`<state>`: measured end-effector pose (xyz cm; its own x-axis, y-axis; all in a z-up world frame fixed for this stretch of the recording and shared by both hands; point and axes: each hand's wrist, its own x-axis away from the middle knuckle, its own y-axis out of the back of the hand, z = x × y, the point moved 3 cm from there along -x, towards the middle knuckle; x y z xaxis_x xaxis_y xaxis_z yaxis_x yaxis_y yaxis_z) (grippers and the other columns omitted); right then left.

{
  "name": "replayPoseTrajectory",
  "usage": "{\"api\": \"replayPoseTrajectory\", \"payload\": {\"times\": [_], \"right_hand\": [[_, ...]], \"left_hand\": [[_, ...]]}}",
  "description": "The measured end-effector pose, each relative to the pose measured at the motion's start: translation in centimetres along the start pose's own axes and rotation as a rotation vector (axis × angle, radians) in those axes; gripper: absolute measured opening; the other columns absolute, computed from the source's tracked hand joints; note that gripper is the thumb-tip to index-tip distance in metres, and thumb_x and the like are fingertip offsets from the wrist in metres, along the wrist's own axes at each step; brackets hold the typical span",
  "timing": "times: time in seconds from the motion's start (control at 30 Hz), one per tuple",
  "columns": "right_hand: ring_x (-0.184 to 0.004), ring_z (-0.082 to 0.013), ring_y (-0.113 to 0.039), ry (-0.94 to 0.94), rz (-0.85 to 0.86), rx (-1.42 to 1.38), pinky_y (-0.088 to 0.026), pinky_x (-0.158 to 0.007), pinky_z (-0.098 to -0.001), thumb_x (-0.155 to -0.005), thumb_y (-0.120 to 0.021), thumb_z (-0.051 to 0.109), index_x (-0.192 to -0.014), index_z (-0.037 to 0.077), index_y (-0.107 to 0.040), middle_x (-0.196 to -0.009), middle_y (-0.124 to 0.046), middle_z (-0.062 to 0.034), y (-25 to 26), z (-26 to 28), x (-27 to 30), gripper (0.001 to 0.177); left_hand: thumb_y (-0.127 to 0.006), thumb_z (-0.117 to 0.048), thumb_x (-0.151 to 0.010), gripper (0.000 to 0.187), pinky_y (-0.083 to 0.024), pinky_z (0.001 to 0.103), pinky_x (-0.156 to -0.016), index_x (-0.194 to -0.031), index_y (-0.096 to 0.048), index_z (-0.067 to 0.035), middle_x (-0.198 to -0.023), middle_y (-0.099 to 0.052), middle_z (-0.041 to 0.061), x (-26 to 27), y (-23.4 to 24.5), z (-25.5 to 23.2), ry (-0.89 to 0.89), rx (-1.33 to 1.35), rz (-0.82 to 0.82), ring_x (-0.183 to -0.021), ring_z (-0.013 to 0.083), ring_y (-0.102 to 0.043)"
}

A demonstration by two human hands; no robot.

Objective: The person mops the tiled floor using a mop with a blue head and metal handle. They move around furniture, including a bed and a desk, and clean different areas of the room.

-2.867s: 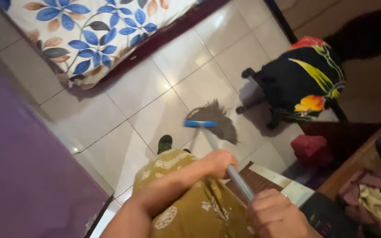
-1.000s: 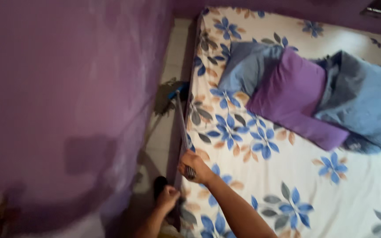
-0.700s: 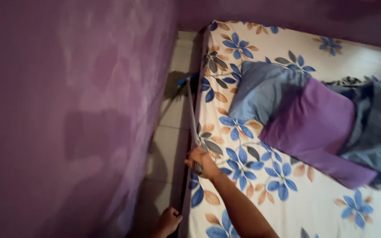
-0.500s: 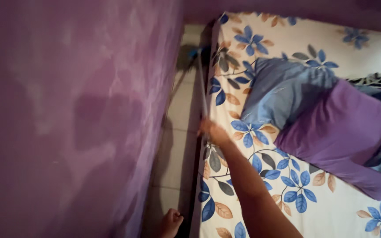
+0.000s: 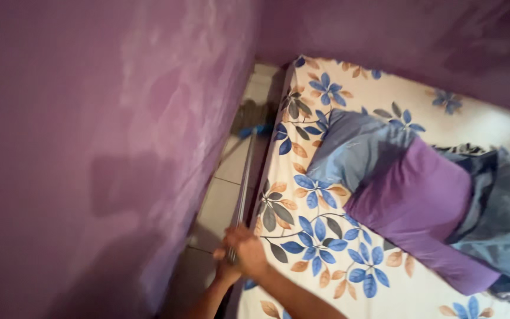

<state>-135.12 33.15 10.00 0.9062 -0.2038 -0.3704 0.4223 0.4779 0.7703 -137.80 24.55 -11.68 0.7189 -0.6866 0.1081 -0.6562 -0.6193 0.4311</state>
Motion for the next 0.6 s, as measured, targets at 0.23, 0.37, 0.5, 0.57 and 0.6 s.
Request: {"api": "replayPoseTrajectory", "payload": {"times": [0.23,0.37,0.5,0.57,0.6], "right_hand": [[-0.099,-0.0354,-0.074,0.094,0.168,-0.19,-0.059,-0.079,-0.0405,-0.076,-0.086,0.032,-0.09,0.008,-0.068,-0.11,-0.076,-0.0138,17.9,19.8,19.6,0.033],[-0.089,-0.0261,-0.079,0.113,0.05,-0.333,-0.059,-0.094,-0.0487,-0.089,-0.068,0.019,-0.086,0.008,-0.068,-0.093,-0.08,-0.0098,26.3,19.1,28.6,0.012],[-0.078,-0.0314,-0.079,0.025,-0.106,-0.534,-0.057,-0.104,-0.0572,-0.103,-0.062,0.03,-0.082,0.007,-0.067,-0.08,-0.076,-0.0137,30.9,16.1,34.5,0.032],[-0.075,-0.0344,-0.077,0.025,-0.094,-0.781,-0.055,-0.105,-0.0606,-0.102,-0.068,0.029,-0.086,0.006,-0.066,-0.075,-0.075,-0.0146,30.5,14.5,35.7,0.028],[-0.074,-0.0349,-0.077,0.029,-0.061,-0.864,-0.054,-0.106,-0.062,-0.101,-0.069,0.027,-0.089,0.005,-0.066,-0.075,-0.075,-0.0157,29.8,13.9,35.6,0.026]], "left_hand": [[-0.089,-0.032,-0.062,0.031,-0.041,0.048,-0.097,-0.084,-0.078,-0.013,-0.12,-0.067,0.014,13.2,2.0,-11.5,-0.353,-0.152,-0.101,-0.111,0.0386,-0.058],[-0.076,-0.039,-0.071,0.025,-0.057,0.045,-0.075,-0.074,-0.067,-0.016,-0.08,-0.071,0.012,22.4,-3.6,-15.9,-0.422,-0.193,0.302,-0.082,0.0338,-0.072],[-0.072,-0.047,-0.077,0.035,-0.055,0.052,-0.076,-0.071,-0.069,-0.013,-0.079,-0.072,0.017,32.3,-5.1,-21.0,-0.168,-0.196,0.278,-0.082,0.0422,-0.069],[-0.067,-0.042,-0.083,0.03,-0.056,0.052,-0.078,-0.077,-0.07,-0.012,-0.082,-0.072,0.018,36.6,-3.9,-21.6,-0.072,-0.094,0.2,-0.084,0.0428,-0.07],[-0.064,-0.039,-0.086,0.028,-0.056,0.052,-0.079,-0.08,-0.07,-0.012,-0.083,-0.071,0.018,38.5,-3.1,-21.1,-0.024,-0.046,0.155,-0.086,0.0431,-0.07]]}}
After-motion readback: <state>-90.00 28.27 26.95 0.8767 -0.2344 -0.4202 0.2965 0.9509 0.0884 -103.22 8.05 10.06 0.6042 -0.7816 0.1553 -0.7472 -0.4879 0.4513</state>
